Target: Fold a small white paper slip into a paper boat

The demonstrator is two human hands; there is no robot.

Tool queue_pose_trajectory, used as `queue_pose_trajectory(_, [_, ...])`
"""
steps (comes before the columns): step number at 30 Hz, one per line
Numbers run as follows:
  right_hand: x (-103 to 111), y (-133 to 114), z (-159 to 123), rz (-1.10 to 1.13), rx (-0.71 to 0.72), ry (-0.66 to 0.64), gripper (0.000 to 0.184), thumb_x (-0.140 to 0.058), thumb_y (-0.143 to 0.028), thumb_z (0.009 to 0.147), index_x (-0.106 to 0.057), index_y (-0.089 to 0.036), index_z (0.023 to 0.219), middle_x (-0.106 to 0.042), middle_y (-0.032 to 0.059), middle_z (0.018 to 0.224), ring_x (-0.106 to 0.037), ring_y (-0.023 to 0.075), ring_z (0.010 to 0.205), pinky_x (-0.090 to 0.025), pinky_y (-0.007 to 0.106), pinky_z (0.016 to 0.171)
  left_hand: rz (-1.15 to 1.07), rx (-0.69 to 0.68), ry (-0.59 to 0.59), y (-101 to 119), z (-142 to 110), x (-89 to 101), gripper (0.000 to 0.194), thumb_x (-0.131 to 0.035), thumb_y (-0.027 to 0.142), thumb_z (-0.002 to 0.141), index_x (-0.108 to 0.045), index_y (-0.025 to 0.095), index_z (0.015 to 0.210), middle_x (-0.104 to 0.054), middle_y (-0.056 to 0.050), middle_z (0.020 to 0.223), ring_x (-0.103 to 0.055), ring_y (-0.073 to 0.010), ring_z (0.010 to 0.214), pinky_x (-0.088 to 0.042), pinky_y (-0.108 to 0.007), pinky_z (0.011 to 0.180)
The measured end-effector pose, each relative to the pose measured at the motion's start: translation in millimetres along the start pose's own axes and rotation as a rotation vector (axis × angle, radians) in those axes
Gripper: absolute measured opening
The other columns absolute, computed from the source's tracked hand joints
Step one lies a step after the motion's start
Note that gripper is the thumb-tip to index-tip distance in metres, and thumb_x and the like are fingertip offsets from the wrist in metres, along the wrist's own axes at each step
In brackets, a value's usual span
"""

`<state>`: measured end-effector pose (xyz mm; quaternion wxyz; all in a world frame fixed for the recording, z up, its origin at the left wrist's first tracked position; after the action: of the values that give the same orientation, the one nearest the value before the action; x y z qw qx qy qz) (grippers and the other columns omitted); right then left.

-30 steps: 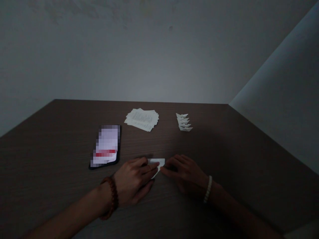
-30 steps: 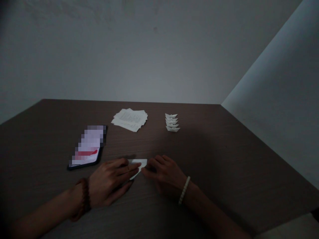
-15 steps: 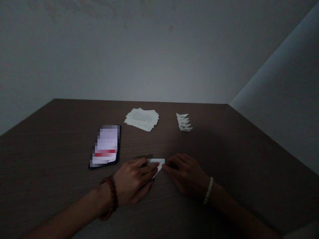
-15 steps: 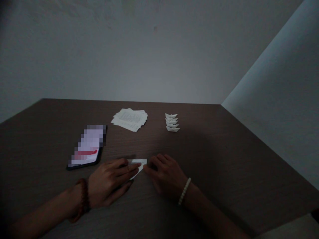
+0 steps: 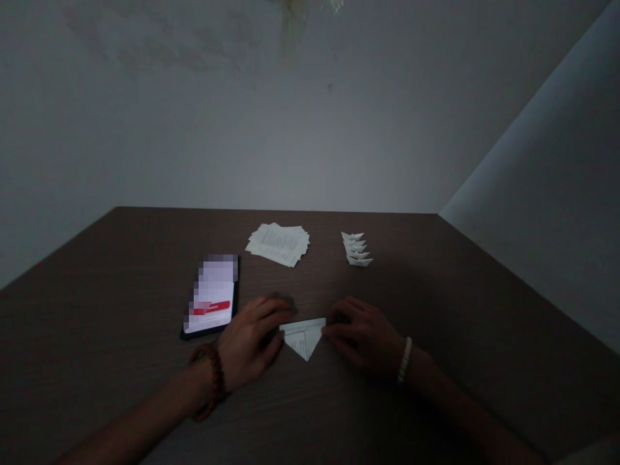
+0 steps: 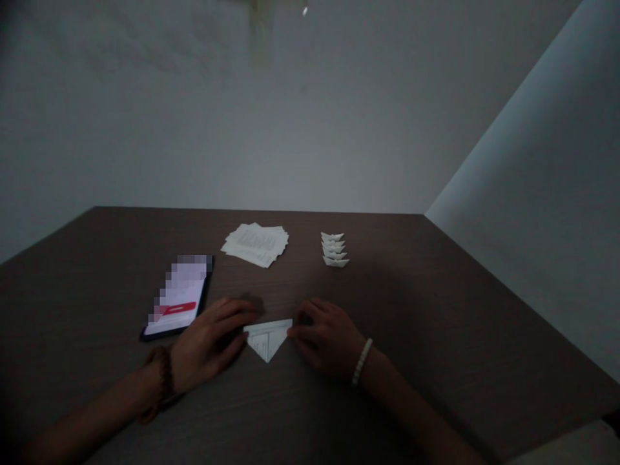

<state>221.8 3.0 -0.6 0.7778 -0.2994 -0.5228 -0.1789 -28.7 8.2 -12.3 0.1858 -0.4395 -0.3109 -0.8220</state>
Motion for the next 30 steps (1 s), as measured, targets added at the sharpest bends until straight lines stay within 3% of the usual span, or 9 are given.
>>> queue_pose_trajectory(4, [-2, 1, 9, 0.044, -0.038, 0.04, 0.007, -0.062, -0.024, 0.084, -0.067, -0.018, 0.083, -0.057, 0.0051, 0.1, -0.051, 0.0168, 0.09, -0.043, 0.031, 0.079, -0.005, 0.032, -0.076, 1, 0, -1.3, 0.033, -0.049, 0.013, 0.082, -0.058, 0.017, 0.113, -0.057, -0.009, 0.114, -0.051, -0.0247, 0.103, -0.046, -0.044, 0.087])
queue_pose_trajectory(8, [-6, 2, 17, 0.086, -0.064, 0.063, 0.01, -0.067, -0.026, 0.081, -0.066, -0.018, 0.075, -0.059, 0.0044, 0.098, -0.052, 0.0166, 0.088, -0.044, 0.03, 0.077, -0.01, 0.038, -0.085, 3, 3, -1.0, 0.026, -0.052, 0.021, 0.086, -0.06, 0.018, 0.11, -0.057, -0.009, 0.111, -0.051, -0.0249, 0.101, -0.045, -0.044, 0.086])
queue_pose_trajectory(14, [-11, 5, 19, 0.151, -0.11, 0.05, 0.008, -0.069, -0.024, 0.079, -0.066, -0.019, 0.084, -0.061, 0.0032, 0.093, -0.052, 0.0181, 0.088, -0.043, 0.032, 0.078, 0.006, 0.064, -0.118, 3, 6, -1.6, 0.019, -0.056, 0.029, 0.086, -0.064, 0.021, 0.102, -0.058, -0.007, 0.106, -0.051, -0.0252, 0.097, -0.043, -0.043, 0.082])
queue_pose_trajectory(19, [-12, 5, 19, 0.177, -0.123, 0.049, 0.027, -0.068, -0.021, 0.078, -0.064, -0.02, 0.104, -0.06, 0.0045, 0.101, -0.051, 0.0195, 0.093, -0.042, 0.034, 0.084, -0.039, 0.083, -0.128, 1, 6, -4.6, 0.014, -0.057, 0.027, 0.086, -0.064, 0.021, 0.095, -0.058, -0.006, 0.103, -0.05, -0.0245, 0.096, -0.041, -0.041, 0.082])
queue_pose_trajectory(25, [-17, 3, 22, 0.213, -0.113, 0.082, 0.009, -0.069, -0.02, 0.076, -0.066, -0.019, 0.084, -0.06, 0.0032, 0.091, -0.052, 0.0177, 0.087, -0.04, 0.035, 0.085, -0.111, 0.128, -0.104, 0, 7, -9.8, 0.005, -0.058, 0.023, 0.083, -0.062, 0.019, 0.081, -0.057, -0.004, 0.095, -0.05, -0.0232, 0.093, -0.037, -0.041, 0.082])
queue_pose_trajectory(30, [-22, 2, 24, 0.242, -0.132, 0.116, 0.009, -0.072, -0.023, 0.075, -0.066, -0.019, 0.079, -0.059, 0.0029, 0.089, -0.052, 0.0172, 0.085, -0.04, 0.033, 0.08, -0.125, 0.119, -0.134, -3, 11, -12.8, 0.007, -0.06, 0.027, 0.084, -0.063, 0.021, 0.081, -0.058, -0.003, 0.089, -0.05, -0.0226, 0.089, -0.035, -0.039, 0.078])
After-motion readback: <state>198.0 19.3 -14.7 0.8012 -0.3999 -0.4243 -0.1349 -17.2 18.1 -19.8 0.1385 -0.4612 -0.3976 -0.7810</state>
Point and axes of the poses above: each hand's wrist, its own z-axis towards the middle knuckle, its own x-axis out of the back of the hand, y = z × x, the point moved 1 cm from there along z, towards the middle knuckle
